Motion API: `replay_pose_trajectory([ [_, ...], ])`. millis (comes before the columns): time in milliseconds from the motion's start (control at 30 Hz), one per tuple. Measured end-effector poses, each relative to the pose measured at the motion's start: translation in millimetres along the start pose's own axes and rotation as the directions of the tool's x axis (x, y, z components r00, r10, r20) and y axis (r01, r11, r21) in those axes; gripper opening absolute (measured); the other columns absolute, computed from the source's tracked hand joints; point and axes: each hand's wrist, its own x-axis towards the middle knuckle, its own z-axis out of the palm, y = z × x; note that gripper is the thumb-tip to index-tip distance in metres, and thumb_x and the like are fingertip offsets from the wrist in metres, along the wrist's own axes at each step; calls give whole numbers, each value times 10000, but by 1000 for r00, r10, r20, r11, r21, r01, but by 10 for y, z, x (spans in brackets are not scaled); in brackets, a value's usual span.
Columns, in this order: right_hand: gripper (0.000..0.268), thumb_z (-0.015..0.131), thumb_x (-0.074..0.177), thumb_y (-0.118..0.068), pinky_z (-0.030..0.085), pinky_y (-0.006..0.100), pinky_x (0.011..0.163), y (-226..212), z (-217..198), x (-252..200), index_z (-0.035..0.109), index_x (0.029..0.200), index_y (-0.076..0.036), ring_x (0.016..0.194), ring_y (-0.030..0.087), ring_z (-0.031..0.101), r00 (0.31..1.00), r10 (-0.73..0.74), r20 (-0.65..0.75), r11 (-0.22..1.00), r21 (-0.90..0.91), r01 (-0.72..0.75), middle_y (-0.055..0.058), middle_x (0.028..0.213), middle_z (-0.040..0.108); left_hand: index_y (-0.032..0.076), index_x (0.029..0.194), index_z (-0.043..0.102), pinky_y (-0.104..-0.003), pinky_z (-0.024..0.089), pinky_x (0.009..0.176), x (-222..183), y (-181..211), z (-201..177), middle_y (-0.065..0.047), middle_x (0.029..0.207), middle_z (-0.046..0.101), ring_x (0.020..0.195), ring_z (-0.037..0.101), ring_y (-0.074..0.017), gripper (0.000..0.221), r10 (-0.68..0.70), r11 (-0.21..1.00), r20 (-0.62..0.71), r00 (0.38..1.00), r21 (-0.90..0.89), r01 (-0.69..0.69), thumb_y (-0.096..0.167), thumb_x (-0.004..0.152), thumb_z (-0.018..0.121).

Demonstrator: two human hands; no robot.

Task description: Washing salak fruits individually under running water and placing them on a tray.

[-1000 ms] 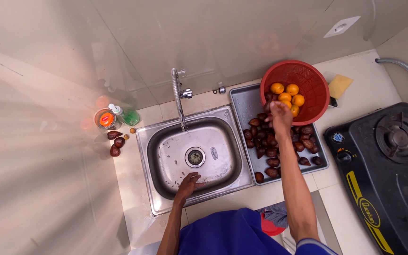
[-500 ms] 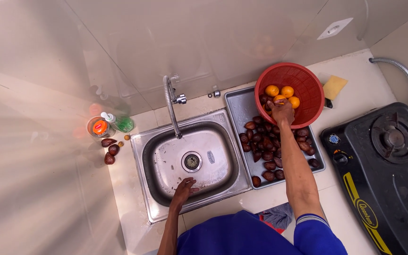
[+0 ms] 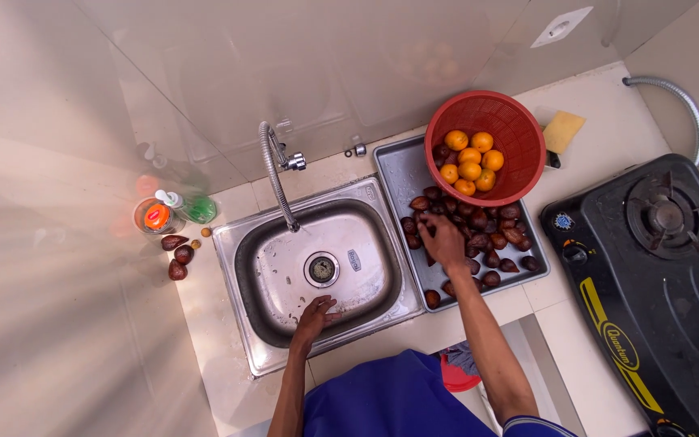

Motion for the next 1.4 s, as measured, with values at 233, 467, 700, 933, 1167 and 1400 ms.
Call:
replay_pose_trajectory([
  [233,398,526,1076,-418,550,505,894,-66,420,-85,598,1436,-263,990,405,687,998,32,62,974,-227,-17,208,1149,621,71,1484,459,-443,521,984,-132,59,-56,-189,1436,601,1128,715,-344,519,24,1000,-22,999,-19,-25,333,1041,524],
  [467,501,393,1078,-598,410,533,999,299,858,73,503,1505,-360,1163,425,639,993,101,62,884,-464,-61,244,1315,615,77,1465,472,-406,537,949,-93,-125,-207,-150,1392,631,1092,713,-303,496,70,994,-49,996,-78,-74,319,1036,531],
  [700,250,536,1068,-439,349,457,911,457,913,94,491,1288,-329,987,349,678,999,43,26,904,-427,-28,133,1214,615,77,1466,470,-422,539,954,-198,-160,-303,-162,1418,612,1109,707,-311,516,86,992,-60,994,-89,-91,350,1033,540],
  [933,302,606,1070,-445,339,398,859,151,804,-91,545,1245,-207,827,235,676,975,-158,-157,885,-460,69,73,912,717,66,1465,471,-420,554,929,-32,-341,-439,-180,1424,611,1089,725,-329,522,105,986,-74,992,-120,-113,348,1033,547],
  [1167,312,547,1081,-154,518,412,910,-866,1008,-58,553,1381,-65,998,320,625,996,92,-12,736,675,-60,191,1132,622,45,1458,469,-328,557,862,-185,-1,-429,-157,1400,620,1053,728,-290,518,111,983,-87,990,-137,-122,319,1024,540],
  [1400,542,739,899,18,646,454,888,-1360,1927,44,483,1345,-153,867,290,763,838,-9,545,68,837,-544,114,980,677,22,1479,433,-476,504,991,-230,204,-372,-226,1433,587,1146,694,-386,536,173,975,-62,983,-133,-180,308,1035,523],
])
